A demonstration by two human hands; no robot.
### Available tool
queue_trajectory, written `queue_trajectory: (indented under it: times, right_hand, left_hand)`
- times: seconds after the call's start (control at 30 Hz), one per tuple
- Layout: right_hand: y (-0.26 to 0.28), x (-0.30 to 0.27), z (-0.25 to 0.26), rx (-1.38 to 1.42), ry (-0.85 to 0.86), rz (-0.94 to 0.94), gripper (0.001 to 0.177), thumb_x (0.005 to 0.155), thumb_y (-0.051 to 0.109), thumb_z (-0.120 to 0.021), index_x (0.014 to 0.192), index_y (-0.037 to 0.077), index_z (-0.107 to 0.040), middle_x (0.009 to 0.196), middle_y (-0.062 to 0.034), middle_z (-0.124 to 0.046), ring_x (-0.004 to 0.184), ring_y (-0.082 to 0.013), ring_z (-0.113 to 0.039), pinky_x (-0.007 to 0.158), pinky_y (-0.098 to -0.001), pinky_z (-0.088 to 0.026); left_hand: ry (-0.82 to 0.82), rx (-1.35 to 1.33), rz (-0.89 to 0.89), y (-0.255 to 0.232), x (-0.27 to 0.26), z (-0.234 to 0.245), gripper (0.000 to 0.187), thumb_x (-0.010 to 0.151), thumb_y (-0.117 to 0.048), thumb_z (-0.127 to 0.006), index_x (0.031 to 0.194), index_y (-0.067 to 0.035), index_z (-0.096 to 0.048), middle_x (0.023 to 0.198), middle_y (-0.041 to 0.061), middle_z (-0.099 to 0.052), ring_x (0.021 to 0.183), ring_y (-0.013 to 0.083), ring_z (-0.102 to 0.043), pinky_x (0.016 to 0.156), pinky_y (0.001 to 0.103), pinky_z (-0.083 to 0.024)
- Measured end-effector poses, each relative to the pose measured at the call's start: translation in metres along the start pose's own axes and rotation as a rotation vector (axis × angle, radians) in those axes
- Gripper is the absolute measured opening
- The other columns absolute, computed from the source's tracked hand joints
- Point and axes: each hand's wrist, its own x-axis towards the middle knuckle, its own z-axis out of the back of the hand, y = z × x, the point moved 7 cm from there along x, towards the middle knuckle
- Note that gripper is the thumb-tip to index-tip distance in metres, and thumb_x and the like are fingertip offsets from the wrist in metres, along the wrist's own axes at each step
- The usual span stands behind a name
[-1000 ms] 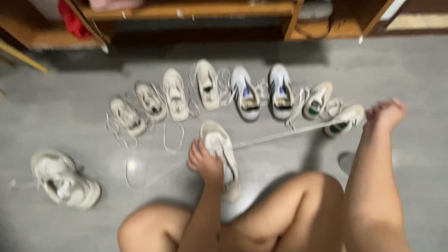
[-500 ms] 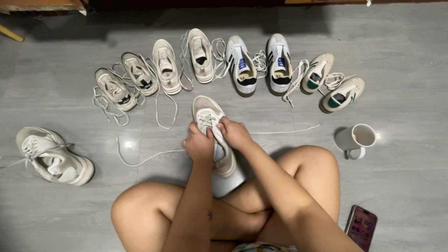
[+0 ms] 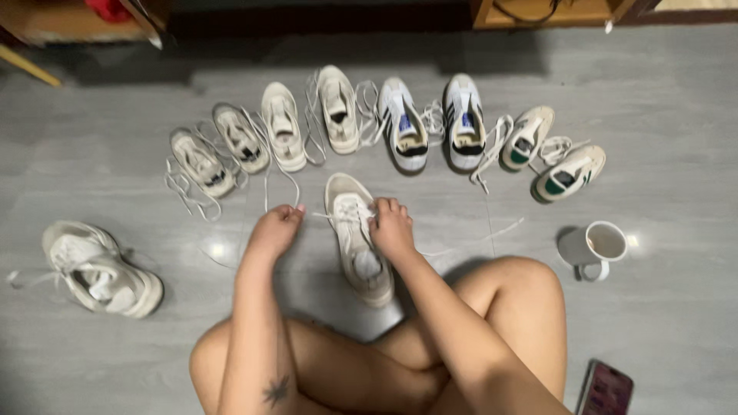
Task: The person sits on the floor and re-laces a white sneaker by threading the laces through the eyelets and tying a knot. Several other shoes are arranged in a semi-circle on the floor nearby.
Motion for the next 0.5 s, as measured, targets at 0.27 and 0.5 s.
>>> queue_trajectory:
  times: [0.27, 0.5]
  right_hand:
    - [0.105, 0.028, 0.042, 0.547, 0.248, 0.252, 0.043, 0.101, 0.015, -0.06, 0.144, 0.009, -0.055, 0.105, -0.0138, -0.061, 0.091, -0.0248, -0.054, 0.082, -0.039, -0.047]
    - [-0.03, 0.068, 0.043, 0.811, -0.051, 0.107, 0.015, 0.106, 0.015, -0.056, 0.109, 0.004, -0.066, 0.098, -0.002, -0.071, 0.084, -0.0108, -0.063, 0.079, -0.0268, -0.052]
  left_hand:
    - [0.026, -0.123, -0.305, -0.148, -0.011, 0.05, 0.042, 0.1, -0.043, -0.055, 0.098, -0.006, -0.073, 0.082, 0.005, -0.073, 0.076, 0.0166, -0.067, 0.073, 0.034, -0.051]
    - [0.241, -0.026, -0.117, -0.107, -0.024, 0.083, 0.035, 0.099, -0.04, -0.06, 0.096, -0.01, -0.078, 0.072, 0.005, -0.057, 0.066, 0.0143, -0.046, 0.06, 0.032, -0.041]
